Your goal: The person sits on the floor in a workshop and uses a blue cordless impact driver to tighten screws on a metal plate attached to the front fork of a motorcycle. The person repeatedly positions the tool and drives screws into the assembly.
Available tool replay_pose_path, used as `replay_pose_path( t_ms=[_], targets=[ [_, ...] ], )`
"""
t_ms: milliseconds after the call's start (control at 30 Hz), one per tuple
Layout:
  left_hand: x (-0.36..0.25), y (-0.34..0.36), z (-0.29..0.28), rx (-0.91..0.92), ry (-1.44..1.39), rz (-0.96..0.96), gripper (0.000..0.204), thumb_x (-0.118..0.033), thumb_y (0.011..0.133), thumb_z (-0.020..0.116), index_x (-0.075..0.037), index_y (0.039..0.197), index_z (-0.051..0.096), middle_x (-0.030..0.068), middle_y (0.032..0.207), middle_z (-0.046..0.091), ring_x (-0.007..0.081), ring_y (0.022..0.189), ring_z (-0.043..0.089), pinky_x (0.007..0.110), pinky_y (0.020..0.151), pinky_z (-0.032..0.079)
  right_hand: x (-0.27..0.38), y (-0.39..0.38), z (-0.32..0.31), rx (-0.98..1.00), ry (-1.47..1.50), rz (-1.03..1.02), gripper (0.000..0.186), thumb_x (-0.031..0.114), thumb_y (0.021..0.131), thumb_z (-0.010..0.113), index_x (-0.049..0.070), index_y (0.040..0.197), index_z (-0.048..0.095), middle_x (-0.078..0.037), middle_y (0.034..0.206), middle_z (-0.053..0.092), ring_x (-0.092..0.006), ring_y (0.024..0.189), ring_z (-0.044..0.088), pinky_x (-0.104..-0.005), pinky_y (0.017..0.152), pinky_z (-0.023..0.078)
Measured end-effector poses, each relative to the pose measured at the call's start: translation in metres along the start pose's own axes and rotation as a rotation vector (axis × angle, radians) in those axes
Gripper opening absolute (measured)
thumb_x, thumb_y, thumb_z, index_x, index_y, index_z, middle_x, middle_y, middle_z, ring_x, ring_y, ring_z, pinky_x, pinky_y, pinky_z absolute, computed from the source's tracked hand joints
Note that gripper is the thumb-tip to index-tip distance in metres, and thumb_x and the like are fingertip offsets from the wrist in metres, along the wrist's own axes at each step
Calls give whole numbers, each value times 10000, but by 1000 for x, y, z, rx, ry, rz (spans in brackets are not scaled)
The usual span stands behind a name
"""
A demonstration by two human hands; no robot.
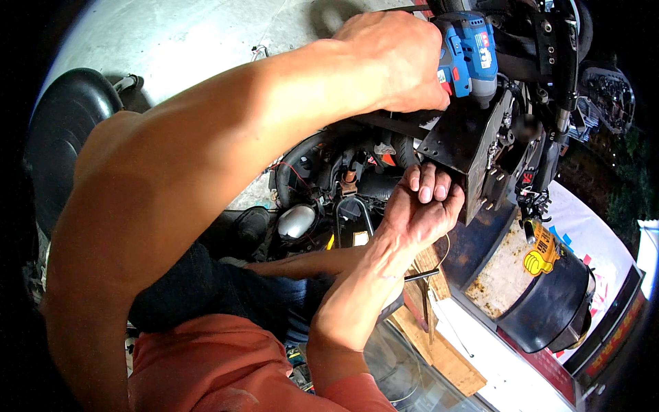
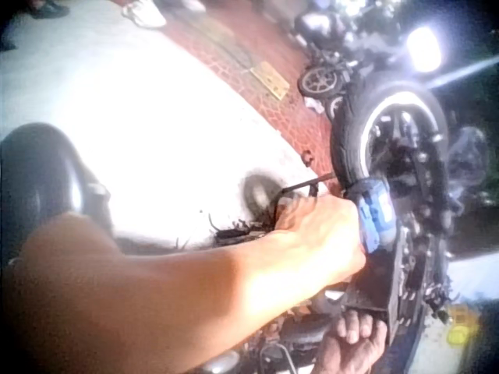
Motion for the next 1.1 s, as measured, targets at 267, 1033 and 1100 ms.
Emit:
replay_pose_path(
  t_ms=[267,1033,1100],
  targets=[
    [1,4,10,-41,-75,70,422,-394,785,786,-10,961,797,218,954,774,365,940,765,453,881,608,0,-16,-15,39,-125,-67,317,246,1116,506,142,820,461,36,679,426,-111,581,411,-294,597,377],
    [-10,-2,2,29,44,56,292,-270,815,745,-122,1056,818,99,1025,802,247,990,779,392,892,605,-2,-11,-12,27,-337,-141,229,172,1081,567,152,875,468,44,664,356,-98,548,359,-256,521,338],
    [-8,0,6,21,-1,56,287,-270,816,745,-123,1051,820,94,1014,803,249,983,780,394,886,605,0,-12,-12,27,-340,-138,249,176,1078,575,155,857,461,45,663,355,-97,545,356,-255,517,338]
  ],
)
Point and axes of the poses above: each hand's wrist, its own y-axis towards the middle knuckle, its own z-axis out of the palm, x = y × z, the point moved 1 cm from there along y, towards the middle knuckle
